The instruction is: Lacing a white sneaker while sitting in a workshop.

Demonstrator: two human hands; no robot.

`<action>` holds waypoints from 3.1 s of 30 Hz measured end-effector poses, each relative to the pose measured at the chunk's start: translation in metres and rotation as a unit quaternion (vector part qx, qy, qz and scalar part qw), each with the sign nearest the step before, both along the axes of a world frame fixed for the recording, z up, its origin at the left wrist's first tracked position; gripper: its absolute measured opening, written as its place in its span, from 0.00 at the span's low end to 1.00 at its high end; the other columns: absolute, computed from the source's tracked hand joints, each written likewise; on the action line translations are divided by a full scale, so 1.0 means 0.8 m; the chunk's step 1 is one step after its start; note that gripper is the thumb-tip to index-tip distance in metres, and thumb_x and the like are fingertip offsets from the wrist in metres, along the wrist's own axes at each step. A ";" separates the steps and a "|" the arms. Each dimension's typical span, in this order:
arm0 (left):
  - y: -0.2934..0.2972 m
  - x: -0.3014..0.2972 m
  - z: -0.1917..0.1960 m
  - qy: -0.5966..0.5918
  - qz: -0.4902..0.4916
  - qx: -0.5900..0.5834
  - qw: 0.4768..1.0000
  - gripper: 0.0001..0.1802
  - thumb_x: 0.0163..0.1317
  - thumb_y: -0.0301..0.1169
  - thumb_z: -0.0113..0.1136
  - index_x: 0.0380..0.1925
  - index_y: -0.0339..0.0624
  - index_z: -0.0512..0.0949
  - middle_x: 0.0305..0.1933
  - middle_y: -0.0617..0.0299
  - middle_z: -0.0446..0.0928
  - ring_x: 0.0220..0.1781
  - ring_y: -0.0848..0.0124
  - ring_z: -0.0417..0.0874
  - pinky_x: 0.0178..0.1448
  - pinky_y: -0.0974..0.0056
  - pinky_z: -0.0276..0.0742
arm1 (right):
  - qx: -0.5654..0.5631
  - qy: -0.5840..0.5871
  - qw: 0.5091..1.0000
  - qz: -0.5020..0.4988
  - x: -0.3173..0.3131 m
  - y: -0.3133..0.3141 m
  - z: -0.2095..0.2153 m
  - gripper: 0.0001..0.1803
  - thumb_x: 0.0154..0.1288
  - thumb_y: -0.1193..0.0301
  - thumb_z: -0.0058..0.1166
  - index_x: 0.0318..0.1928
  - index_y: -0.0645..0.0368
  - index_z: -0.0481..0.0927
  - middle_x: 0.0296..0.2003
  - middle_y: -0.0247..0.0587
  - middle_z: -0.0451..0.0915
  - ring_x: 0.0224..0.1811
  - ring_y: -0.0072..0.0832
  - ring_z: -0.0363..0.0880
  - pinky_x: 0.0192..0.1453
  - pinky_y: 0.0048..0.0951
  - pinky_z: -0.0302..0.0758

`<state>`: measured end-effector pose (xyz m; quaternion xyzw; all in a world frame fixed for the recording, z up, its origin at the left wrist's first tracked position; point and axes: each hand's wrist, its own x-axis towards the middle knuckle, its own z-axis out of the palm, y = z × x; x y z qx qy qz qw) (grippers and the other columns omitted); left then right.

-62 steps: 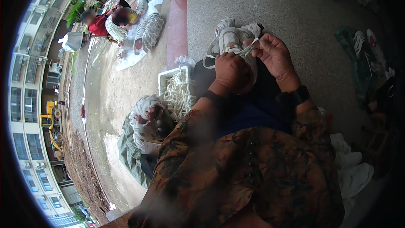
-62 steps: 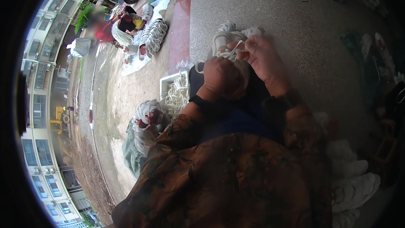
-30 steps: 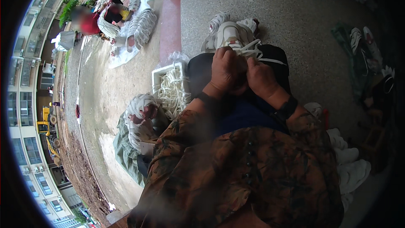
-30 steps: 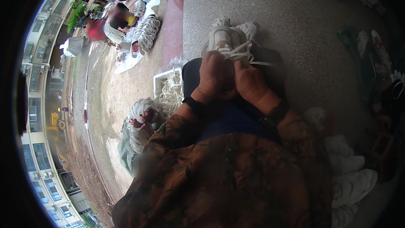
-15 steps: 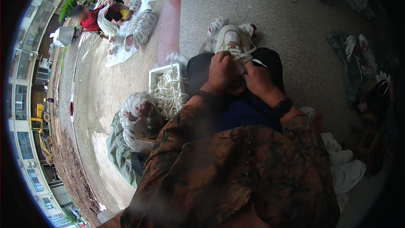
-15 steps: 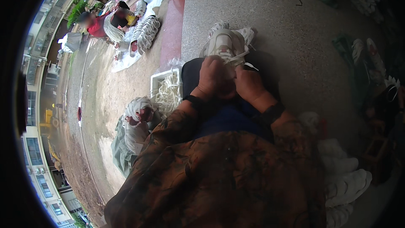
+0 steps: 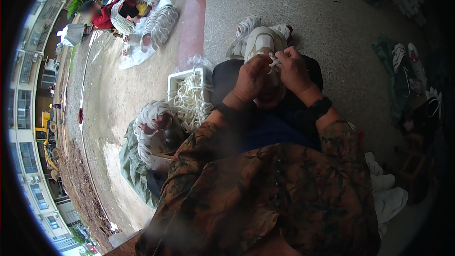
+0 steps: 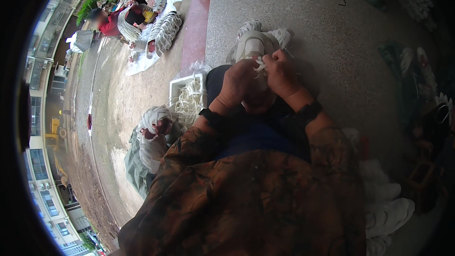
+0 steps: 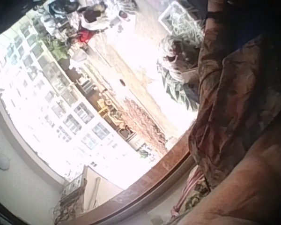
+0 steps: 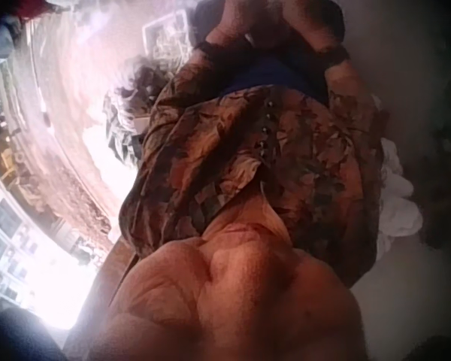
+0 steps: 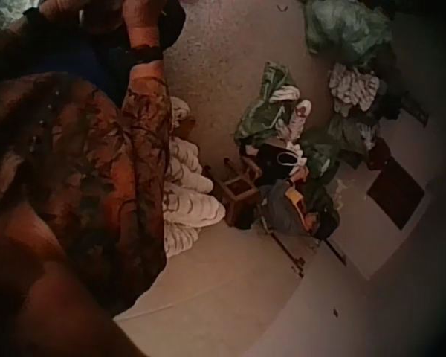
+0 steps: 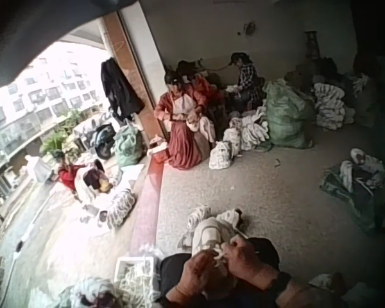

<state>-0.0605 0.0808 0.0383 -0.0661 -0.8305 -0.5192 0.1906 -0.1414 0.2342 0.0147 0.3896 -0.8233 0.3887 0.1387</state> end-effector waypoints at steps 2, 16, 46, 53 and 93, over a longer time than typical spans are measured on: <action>-0.001 0.000 -0.001 -0.044 -0.020 0.062 0.997 0.06 0.56 0.24 0.56 0.35 0.37 0.77 0.42 0.55 0.79 0.42 0.64 0.81 0.48 0.64 0.76 | 0.003 -0.027 1.000 0.008 -0.001 0.004 0.003 0.05 0.53 0.78 0.53 0.33 0.61 0.74 0.31 0.50 0.72 0.37 0.47 0.74 0.41 0.40 0.72; -0.032 0.001 0.001 -0.180 -0.160 0.235 0.942 0.05 0.65 0.29 0.51 0.30 0.42 0.71 0.26 0.71 0.68 0.30 0.83 0.68 0.32 0.76 0.66 | 0.107 -0.048 0.992 -0.044 0.051 0.023 -0.002 0.08 0.54 0.68 0.57 0.27 0.60 0.75 0.22 0.50 0.75 0.26 0.50 0.77 0.31 0.46 0.74; 0.005 -0.008 0.025 0.017 0.004 -0.496 0.868 0.06 0.45 0.36 0.62 0.23 0.49 0.77 0.32 0.61 0.73 0.38 0.62 0.77 0.40 0.56 0.73 | 0.053 0.009 0.998 -0.033 0.050 0.013 -0.015 0.05 0.56 0.69 0.54 0.27 0.57 0.78 0.20 0.48 0.76 0.24 0.46 0.78 0.29 0.43 0.75; 0.009 -0.015 0.040 -0.002 -0.034 -0.534 0.845 0.05 0.45 0.34 0.61 0.23 0.49 0.78 0.36 0.59 0.73 0.42 0.61 0.76 0.43 0.56 0.72 | 0.071 -0.022 0.997 -0.036 0.052 0.015 -0.008 0.04 0.51 0.71 0.54 0.28 0.57 0.78 0.22 0.50 0.77 0.27 0.47 0.79 0.32 0.44 0.76; -0.094 0.103 0.138 -0.300 -0.474 0.149 0.814 0.15 0.55 0.36 0.66 0.21 0.36 0.74 0.24 0.60 0.70 0.27 0.64 0.71 0.33 0.65 0.65 | 0.037 -0.064 0.995 -0.062 0.055 0.019 -0.019 0.07 0.47 0.67 0.57 0.23 0.57 0.76 0.22 0.50 0.76 0.27 0.45 0.78 0.33 0.42 0.77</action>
